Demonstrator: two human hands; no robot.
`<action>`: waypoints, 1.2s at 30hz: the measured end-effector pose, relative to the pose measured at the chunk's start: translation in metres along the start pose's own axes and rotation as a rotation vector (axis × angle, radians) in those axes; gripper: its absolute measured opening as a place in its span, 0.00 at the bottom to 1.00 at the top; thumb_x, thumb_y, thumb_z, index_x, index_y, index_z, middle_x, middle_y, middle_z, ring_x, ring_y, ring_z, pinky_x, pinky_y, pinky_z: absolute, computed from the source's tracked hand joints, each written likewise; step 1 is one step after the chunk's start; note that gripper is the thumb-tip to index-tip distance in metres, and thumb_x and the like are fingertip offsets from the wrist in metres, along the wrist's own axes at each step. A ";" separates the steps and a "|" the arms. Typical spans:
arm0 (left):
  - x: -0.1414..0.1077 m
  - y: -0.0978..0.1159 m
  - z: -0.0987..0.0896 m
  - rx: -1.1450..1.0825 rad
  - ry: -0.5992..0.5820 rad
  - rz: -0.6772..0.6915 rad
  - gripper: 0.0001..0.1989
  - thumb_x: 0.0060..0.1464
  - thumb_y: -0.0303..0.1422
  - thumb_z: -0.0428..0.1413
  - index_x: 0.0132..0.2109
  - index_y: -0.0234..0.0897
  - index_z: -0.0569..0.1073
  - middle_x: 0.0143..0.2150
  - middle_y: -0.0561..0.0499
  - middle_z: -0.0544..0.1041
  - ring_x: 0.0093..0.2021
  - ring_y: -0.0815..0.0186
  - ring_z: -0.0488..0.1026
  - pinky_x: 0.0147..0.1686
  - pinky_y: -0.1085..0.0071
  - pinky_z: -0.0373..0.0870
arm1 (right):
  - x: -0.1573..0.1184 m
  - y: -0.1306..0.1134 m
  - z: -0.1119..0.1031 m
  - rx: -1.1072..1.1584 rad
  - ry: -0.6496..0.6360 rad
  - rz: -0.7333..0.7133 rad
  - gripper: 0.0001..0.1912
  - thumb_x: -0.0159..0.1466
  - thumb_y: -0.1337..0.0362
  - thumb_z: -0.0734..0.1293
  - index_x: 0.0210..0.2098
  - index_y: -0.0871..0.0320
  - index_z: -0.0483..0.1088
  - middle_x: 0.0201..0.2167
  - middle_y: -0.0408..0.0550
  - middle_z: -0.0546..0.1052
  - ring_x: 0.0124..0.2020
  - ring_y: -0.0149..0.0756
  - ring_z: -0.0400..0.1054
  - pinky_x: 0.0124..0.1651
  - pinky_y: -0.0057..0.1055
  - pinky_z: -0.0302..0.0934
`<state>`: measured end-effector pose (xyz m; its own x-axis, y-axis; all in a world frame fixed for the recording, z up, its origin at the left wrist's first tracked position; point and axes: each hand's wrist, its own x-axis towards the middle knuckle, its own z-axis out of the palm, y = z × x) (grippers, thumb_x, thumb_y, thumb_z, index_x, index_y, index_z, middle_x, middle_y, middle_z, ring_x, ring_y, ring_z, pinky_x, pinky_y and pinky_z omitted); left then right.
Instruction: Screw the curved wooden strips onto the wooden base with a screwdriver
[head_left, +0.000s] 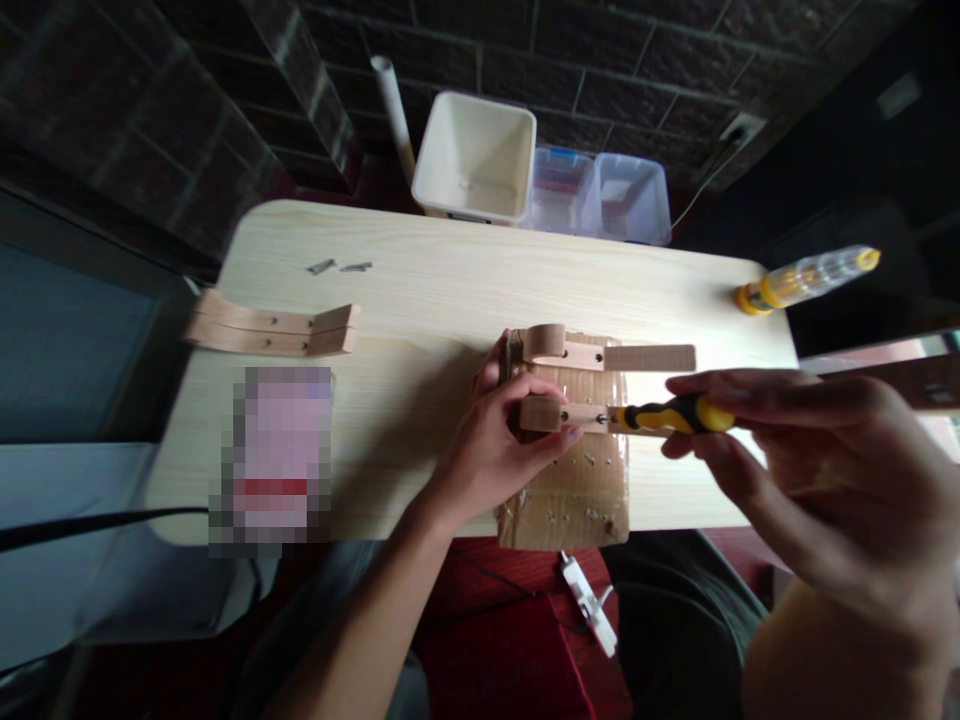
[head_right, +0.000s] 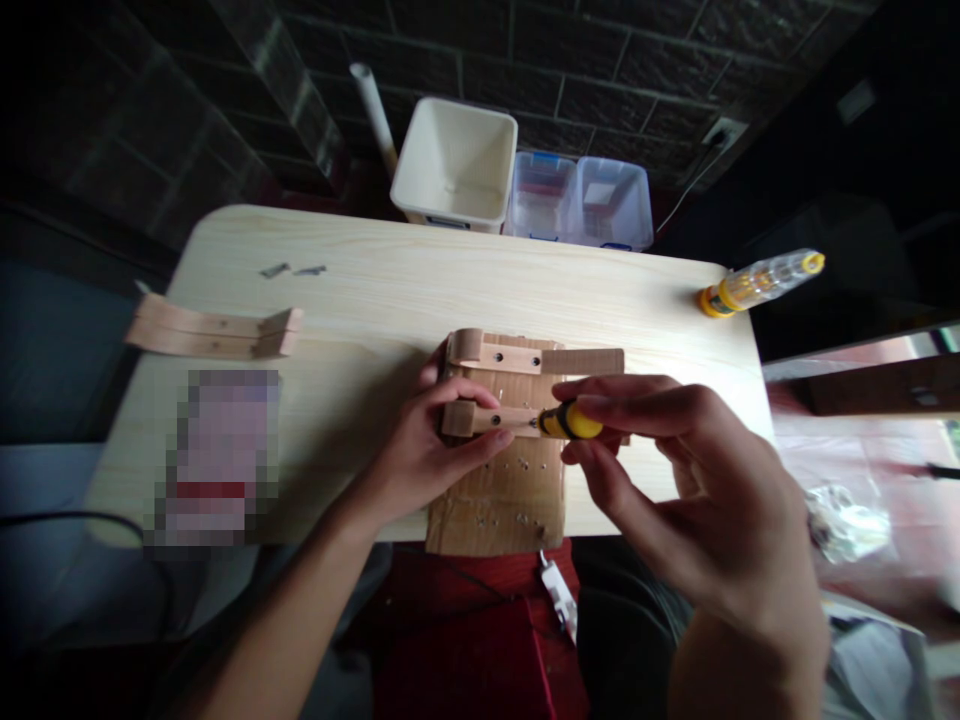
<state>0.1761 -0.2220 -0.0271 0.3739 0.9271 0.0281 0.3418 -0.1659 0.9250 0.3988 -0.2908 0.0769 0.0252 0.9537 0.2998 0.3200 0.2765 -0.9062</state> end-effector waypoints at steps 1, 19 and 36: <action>0.000 0.000 0.000 0.000 0.003 0.002 0.11 0.57 0.37 0.71 0.45 0.45 0.80 0.53 0.46 0.73 0.57 0.53 0.72 0.66 0.49 0.71 | 0.000 0.000 0.000 -0.009 0.002 -0.013 0.28 0.62 0.83 0.73 0.56 0.51 0.78 0.53 0.46 0.82 0.54 0.39 0.79 0.48 0.35 0.81; 0.000 -0.001 0.001 0.002 -0.009 -0.023 0.12 0.58 0.38 0.71 0.47 0.46 0.80 0.58 0.47 0.73 0.58 0.52 0.74 0.66 0.48 0.70 | 0.004 0.000 -0.005 -0.164 -0.098 -0.040 0.34 0.65 0.82 0.72 0.62 0.43 0.77 0.54 0.40 0.82 0.57 0.37 0.77 0.57 0.36 0.75; 0.000 0.002 0.000 0.005 -0.004 -0.025 0.11 0.58 0.37 0.71 0.46 0.46 0.80 0.54 0.47 0.74 0.54 0.54 0.74 0.65 0.48 0.73 | 0.003 0.007 -0.012 -0.176 -0.123 -0.026 0.31 0.63 0.79 0.75 0.60 0.44 0.76 0.56 0.44 0.81 0.56 0.40 0.76 0.54 0.36 0.75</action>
<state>0.1764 -0.2221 -0.0256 0.3687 0.9295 0.0038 0.3551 -0.1446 0.9236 0.4121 -0.2878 0.0748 -0.0979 0.9566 0.2744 0.4794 0.2869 -0.8293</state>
